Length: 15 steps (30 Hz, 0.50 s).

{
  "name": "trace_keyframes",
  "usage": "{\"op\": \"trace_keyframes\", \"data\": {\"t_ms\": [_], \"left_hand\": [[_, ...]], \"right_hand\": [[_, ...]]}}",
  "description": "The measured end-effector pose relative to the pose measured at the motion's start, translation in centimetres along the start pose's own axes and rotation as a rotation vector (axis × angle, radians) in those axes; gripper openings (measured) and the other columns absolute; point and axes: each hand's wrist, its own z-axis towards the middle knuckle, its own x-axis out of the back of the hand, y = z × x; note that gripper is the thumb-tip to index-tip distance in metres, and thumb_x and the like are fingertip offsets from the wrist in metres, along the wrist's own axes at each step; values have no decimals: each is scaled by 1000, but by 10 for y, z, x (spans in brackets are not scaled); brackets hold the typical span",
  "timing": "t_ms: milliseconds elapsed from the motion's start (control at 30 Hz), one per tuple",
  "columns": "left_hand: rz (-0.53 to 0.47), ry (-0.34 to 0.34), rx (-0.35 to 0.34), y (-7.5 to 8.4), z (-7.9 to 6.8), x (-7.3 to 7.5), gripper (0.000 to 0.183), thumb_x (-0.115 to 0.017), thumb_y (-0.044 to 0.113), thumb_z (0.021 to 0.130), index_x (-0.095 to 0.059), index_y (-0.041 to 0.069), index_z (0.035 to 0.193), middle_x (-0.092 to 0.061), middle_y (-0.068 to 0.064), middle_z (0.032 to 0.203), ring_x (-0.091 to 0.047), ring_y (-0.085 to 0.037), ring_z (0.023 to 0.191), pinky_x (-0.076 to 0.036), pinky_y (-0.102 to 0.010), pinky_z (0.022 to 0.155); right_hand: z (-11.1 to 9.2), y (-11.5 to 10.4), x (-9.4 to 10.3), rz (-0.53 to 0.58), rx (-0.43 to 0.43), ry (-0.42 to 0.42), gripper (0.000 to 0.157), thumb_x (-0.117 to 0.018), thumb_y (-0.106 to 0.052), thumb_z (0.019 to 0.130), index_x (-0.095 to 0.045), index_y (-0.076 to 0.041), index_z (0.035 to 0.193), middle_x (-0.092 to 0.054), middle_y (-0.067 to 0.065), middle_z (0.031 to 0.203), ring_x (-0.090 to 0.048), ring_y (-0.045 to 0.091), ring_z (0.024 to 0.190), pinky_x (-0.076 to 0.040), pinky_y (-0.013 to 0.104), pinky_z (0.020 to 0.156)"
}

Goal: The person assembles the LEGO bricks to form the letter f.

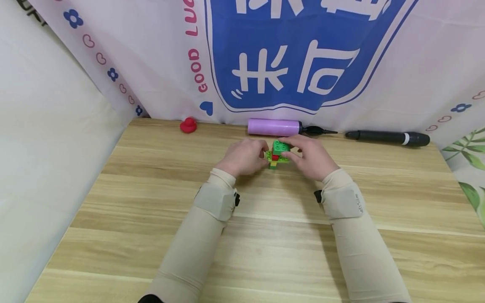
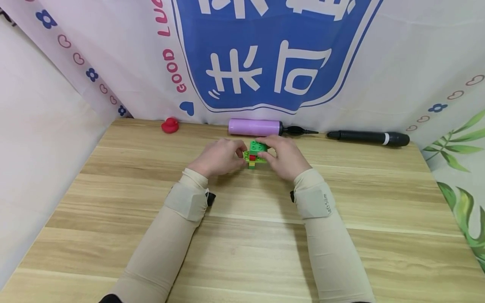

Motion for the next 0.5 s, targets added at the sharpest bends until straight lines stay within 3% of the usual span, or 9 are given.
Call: {"op": "trace_keyframes", "data": {"t_ms": [500], "left_hand": [[11,7,-12,0,0,0,35,-76,31,97,-71,14,128,-72,2,102,-65,-18,92,-55,-40,86]], "right_hand": [[0,-1,1,-20,7,-14,43,-70,-21,104,-64,-10,146,-68,15,137,-66,33,120,-53,53,97]]}}
